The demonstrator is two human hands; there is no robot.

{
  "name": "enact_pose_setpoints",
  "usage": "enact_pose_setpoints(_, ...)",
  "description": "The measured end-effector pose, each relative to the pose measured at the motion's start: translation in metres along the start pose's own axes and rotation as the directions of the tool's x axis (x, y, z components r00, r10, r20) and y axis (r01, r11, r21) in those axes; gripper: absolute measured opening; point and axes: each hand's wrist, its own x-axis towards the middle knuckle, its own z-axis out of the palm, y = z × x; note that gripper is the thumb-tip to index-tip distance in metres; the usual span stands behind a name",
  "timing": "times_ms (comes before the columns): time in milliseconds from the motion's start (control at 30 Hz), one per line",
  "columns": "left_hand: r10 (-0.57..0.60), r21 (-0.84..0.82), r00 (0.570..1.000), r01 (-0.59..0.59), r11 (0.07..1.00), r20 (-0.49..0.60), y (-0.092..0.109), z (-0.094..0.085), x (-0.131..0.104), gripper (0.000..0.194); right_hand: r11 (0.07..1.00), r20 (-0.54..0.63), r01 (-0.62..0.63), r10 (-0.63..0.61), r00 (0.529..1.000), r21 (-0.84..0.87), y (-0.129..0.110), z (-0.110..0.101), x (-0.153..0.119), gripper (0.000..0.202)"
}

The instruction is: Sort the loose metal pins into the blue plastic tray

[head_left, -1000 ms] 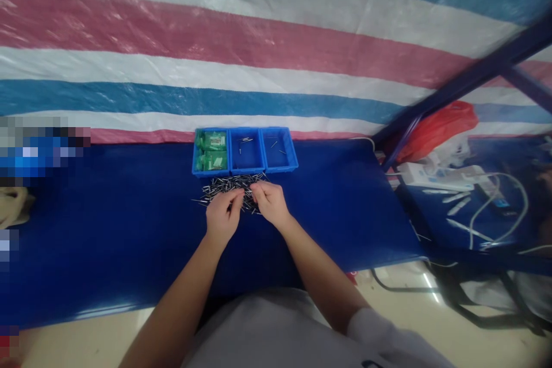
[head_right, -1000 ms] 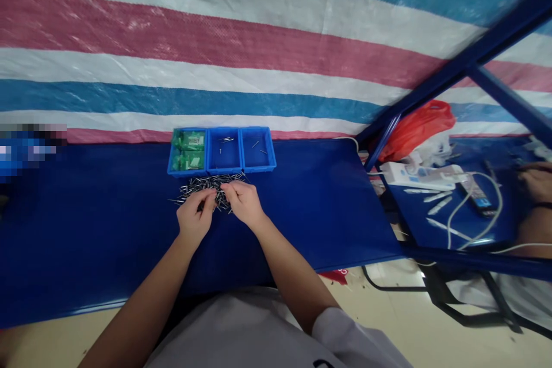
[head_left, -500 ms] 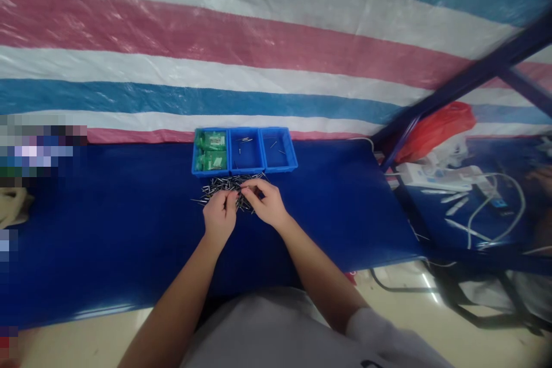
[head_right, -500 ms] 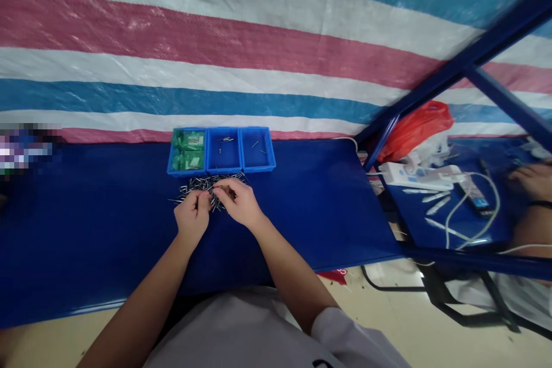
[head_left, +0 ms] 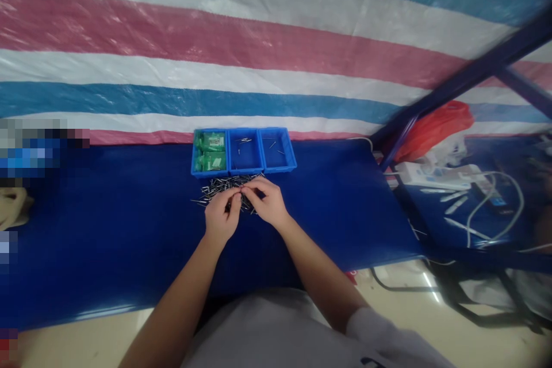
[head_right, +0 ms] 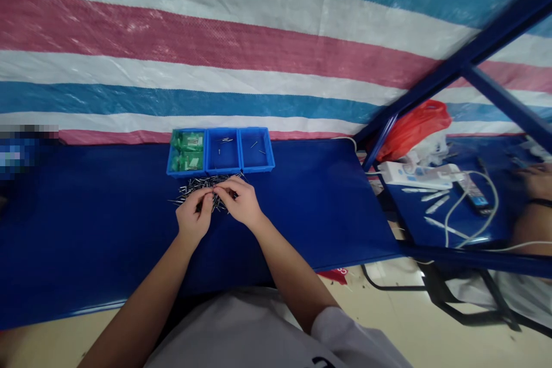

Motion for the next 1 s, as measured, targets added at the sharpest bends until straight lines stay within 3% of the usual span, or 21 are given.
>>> enact_pose_setpoints(267, -0.028, 0.018, 1.000, 0.028, 0.999, -0.001, 0.0006, 0.0037, 0.0019, 0.021, 0.934, 0.011, -0.213, 0.220, 0.976, 0.286, 0.0056, 0.0054, -0.0014, 0.022)
enact_pose_setpoints(500, -0.073, -0.002, 0.997, 0.073, 0.997, -0.016, 0.0002, 0.0018, 0.0000, 0.027, 0.864, 0.092, -0.283, 0.270, 0.958, 0.417, 0.0044, 0.0021, -0.0002, 0.030)
enact_pose_setpoints(733, -0.082, -0.022, 0.996, 0.082, 0.996, -0.017, 0.0015, 0.0010, 0.0009, 0.023, 0.900, 0.095, -0.247, 0.228, 0.969, 0.360, 0.0059, 0.0037, -0.0003, 0.027)
enact_pose_setpoints(1000, -0.110, 0.015, 0.994, 0.110, 0.994, -0.022, 0.0013, -0.0001, 0.0000, 0.020, 0.982, 0.023, -0.156, 0.154, 0.988, 0.103, -0.0002, 0.0007, -0.0017, 0.012)
